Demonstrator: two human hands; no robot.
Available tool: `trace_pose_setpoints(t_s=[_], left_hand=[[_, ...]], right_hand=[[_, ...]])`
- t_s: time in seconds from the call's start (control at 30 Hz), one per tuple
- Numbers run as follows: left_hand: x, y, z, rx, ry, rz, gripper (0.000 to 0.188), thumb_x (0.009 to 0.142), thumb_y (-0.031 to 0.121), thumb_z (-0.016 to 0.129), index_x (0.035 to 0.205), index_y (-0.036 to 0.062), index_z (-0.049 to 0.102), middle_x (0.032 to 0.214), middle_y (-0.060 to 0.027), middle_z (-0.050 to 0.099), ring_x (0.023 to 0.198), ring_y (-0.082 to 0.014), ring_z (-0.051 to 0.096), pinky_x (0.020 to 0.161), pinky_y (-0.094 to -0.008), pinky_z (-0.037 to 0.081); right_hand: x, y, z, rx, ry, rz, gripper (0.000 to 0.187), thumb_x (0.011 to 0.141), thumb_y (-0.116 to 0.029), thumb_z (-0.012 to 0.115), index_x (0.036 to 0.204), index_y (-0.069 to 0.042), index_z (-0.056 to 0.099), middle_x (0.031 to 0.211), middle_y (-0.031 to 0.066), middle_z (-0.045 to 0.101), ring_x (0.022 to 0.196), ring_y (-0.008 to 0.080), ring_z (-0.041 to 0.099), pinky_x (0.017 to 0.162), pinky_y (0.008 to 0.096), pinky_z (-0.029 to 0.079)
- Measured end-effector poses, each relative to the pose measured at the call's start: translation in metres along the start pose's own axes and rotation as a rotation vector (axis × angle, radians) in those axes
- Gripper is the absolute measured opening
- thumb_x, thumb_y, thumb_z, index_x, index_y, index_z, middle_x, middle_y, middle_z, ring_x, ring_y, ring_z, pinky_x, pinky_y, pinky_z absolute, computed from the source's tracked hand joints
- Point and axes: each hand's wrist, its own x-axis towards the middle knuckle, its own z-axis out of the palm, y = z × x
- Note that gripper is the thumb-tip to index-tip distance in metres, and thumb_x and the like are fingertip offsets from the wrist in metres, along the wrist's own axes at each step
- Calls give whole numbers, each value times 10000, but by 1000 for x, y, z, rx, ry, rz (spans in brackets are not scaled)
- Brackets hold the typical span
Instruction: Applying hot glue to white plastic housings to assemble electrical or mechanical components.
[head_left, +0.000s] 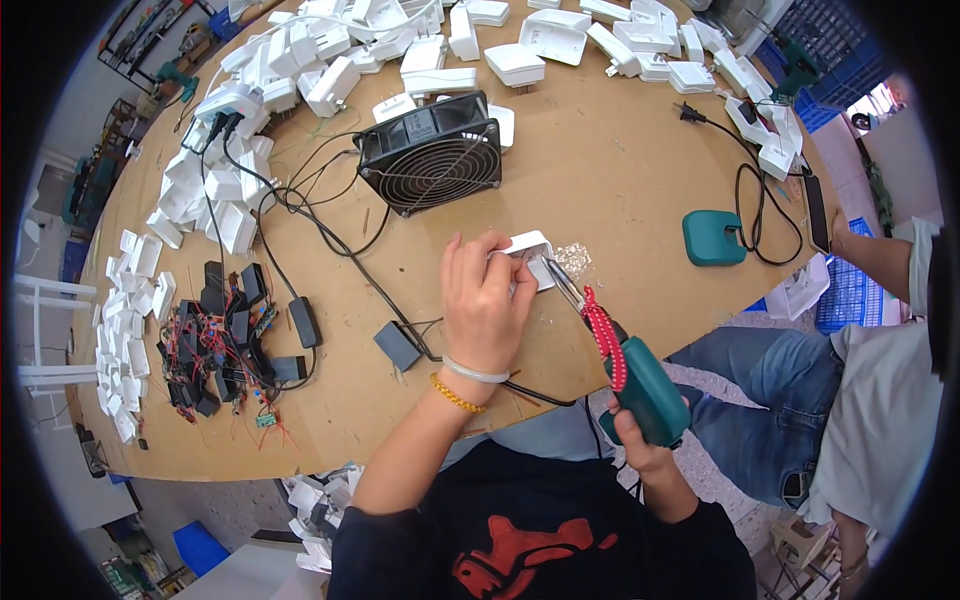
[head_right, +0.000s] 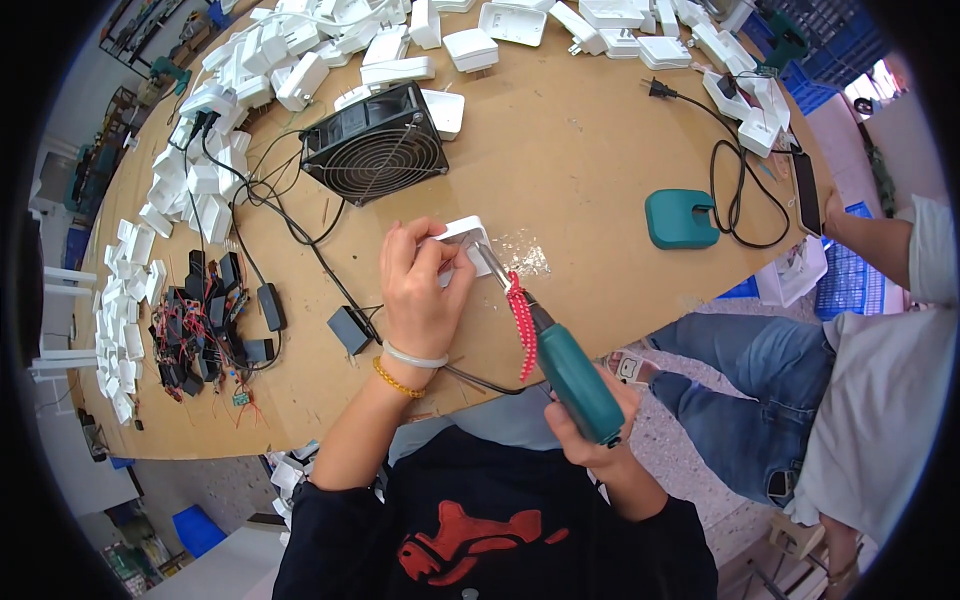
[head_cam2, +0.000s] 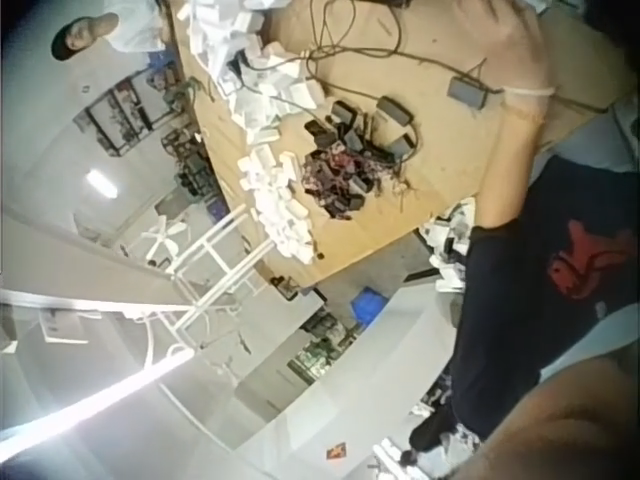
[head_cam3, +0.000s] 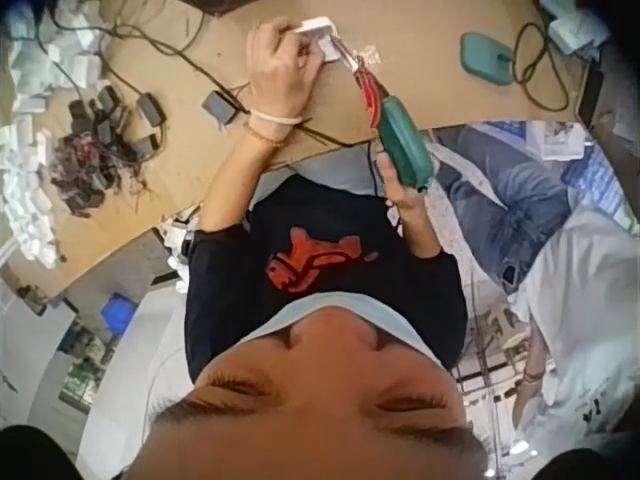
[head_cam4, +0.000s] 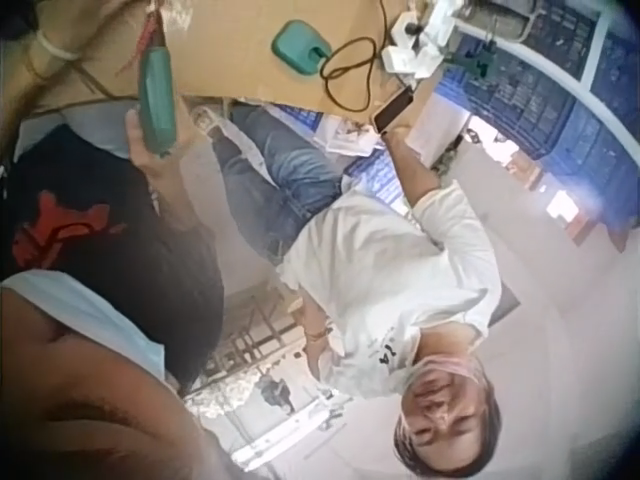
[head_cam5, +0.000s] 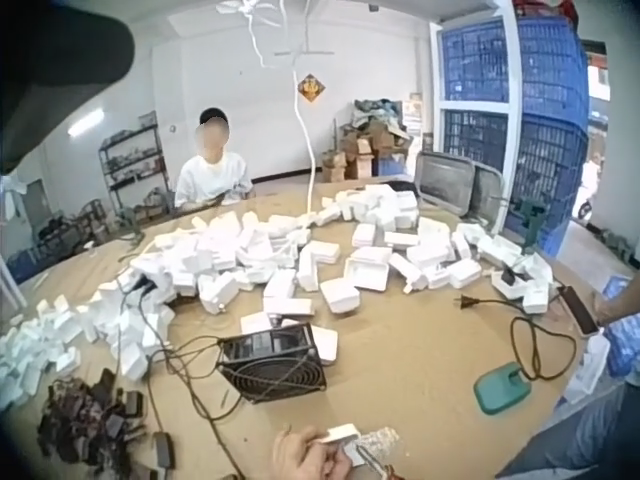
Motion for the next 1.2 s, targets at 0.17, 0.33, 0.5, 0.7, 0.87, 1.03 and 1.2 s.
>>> trace_pose_setpoints(t_s=[0.17, 0.33, 0.5, 0.7, 0.87, 1.03, 1.2], left_hand=[[-2, -1, 4, 13, 27, 45, 146, 700, -23, 722, 781, 15, 606, 1037, -102, 585, 958, -313, 566, 829, -403, 454], [-2, 0, 3, -2, 28, 25, 134, 721, -5, 707, 795, 4, 595, 1035, -100, 583, 951, -287, 585, 988, -481, 447], [-4, -1, 3, -36, 24, 9, 145, 712, -18, 720, 781, 20, 598, 1049, -104, 584, 981, -318, 571, 1002, -476, 442], [-3, -1, 3, -27, 26, 28, 141, 716, -20, 715, 792, 12, 601, 1053, -105, 580, 962, -308, 579, 989, -477, 445], [-2, -1, 3, -30, 24, 32, 145, 709, -23, 714, 791, 11, 600, 1058, -105, 582, 964, -316, 575, 972, -471, 443], [-4, -2, 4, -21, 33, 30, 150, 706, -24, 713, 792, 17, 597, 1062, -100, 585, 966, -319, 575, 975, -470, 443], [-4, -1, 5, -22, 39, 28, 154, 703, -24, 712, 790, 22, 594, 1060, -96, 585, 963, -317, 577, 977, -473, 444]], right_hand=[[7, -15, 12, -144, -36, -15, 240, 800, -164, 696, 914, 45, 662, 734, 137, 622, 595, 308, 603, 549, 369, 471], [2, -15, 20, -167, -4, -8, 217, 798, -143, 689, 905, 44, 656, 723, 136, 616, 594, 308, 599, 553, 368, 468], [2, -13, 23, -146, 8, 19, 211, 801, -138, 683, 904, 45, 659, 727, 135, 622, 605, 307, 609, 561, 365, 474], [2, -9, 26, -137, 33, 3, 208, 812, -147, 679, 901, 40, 663, 724, 130, 627, 604, 289, 615, 563, 355, 476], [3, -10, 26, -113, 69, 32, 206, 832, -165, 675, 874, 36, 661, 714, 117, 629, 595, 259, 615, 558, 338, 471], [1, -7, 27, -91, 84, 47, 203, 833, -167, 678, 861, 33, 662, 705, 113, 629, 588, 245, 610, 552, 329, 467], [-18, 6, 11, -44, -70, 186, 366, 930, -142, 616, 1247, 37, 569, 1113, 110, 651, 856, 140, 617, 751, 279, 518]])
